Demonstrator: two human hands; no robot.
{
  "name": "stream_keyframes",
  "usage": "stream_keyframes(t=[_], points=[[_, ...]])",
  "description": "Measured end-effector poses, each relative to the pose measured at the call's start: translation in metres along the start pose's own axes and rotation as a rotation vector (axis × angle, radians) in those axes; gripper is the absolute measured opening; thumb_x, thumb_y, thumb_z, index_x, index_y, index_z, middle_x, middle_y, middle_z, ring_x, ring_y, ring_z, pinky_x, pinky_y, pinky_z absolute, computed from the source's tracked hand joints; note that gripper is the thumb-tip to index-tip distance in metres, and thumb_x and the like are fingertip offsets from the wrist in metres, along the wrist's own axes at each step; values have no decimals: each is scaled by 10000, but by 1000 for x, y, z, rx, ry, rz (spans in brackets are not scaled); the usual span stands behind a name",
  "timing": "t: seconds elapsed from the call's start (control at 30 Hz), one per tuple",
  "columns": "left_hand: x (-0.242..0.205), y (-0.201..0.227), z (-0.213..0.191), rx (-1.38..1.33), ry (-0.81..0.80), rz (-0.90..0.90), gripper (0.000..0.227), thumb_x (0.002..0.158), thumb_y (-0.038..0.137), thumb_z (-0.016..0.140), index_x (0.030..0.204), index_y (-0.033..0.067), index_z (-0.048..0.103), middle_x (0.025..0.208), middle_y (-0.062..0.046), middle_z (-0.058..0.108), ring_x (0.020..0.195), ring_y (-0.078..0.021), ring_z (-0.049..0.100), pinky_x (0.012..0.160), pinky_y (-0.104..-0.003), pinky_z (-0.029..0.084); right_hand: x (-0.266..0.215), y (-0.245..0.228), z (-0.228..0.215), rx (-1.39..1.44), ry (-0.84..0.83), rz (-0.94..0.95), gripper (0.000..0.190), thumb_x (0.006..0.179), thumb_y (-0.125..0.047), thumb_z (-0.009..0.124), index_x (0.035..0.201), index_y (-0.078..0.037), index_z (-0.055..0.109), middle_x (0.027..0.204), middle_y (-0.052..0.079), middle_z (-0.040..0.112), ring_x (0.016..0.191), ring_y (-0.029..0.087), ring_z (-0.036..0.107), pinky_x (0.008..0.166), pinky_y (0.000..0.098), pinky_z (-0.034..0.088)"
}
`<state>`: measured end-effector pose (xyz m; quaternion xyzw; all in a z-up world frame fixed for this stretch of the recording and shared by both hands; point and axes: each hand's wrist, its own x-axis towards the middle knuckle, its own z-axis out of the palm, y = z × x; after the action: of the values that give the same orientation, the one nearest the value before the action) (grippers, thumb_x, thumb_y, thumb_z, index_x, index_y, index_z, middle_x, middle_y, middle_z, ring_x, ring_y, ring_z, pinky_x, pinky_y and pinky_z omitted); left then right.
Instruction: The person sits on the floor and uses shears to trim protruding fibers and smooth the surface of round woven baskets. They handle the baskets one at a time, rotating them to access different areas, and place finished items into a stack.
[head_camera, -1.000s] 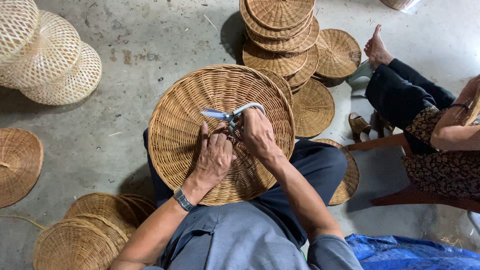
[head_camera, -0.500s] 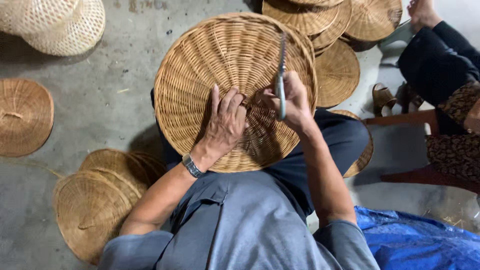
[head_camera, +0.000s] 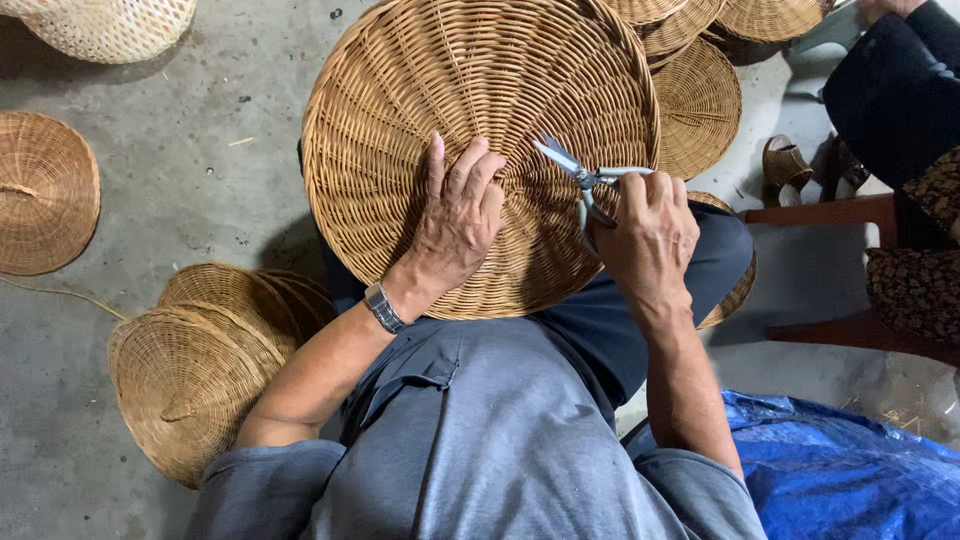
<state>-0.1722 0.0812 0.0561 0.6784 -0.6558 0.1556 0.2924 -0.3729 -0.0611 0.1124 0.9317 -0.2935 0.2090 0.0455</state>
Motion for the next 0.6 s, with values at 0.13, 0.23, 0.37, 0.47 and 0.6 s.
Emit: stream_keyframes(t=[0.13,0.23,0.37,0.47,0.6], points=[[0,0,-3,16,-8,6,179,1050,19,558,872,18,577,1350,-170,507,1442,-331,402,1270,-673,212,-1,-5,5,18,17,-20,418,766,-168,851,1101,-33,639,1009,125,587,935,300,597,751,410,520],[1,1,-4,21,-3,9,160,1043,22,559,885,12,583,1351,-177,511,1441,-336,402,1269,-673,208,2,-10,5,13,18,-4,407,761,-180,860,1059,-34,622,1004,131,582,934,308,596,745,417,517],[0,2,-4,15,13,10,140,1040,31,566,904,9,592,1357,-177,516,1441,-340,401,1266,-671,203,5,-13,4,2,6,31,429,724,-193,868,1026,-34,608,991,136,575,935,313,597,737,420,519],[0,1,-3,23,6,15,162,1042,19,569,880,14,581,1351,-181,517,1438,-341,404,1267,-674,205,4,-13,3,-6,-2,49,447,705,-191,870,1036,-34,613,995,138,579,941,316,598,733,422,519],[-1,1,-2,17,3,11,165,1038,17,573,873,22,576,1342,-176,524,1440,-338,404,1268,-676,200,2,-14,2,-13,-14,52,436,733,-209,883,1026,-35,611,993,138,582,939,317,599,733,430,519]])
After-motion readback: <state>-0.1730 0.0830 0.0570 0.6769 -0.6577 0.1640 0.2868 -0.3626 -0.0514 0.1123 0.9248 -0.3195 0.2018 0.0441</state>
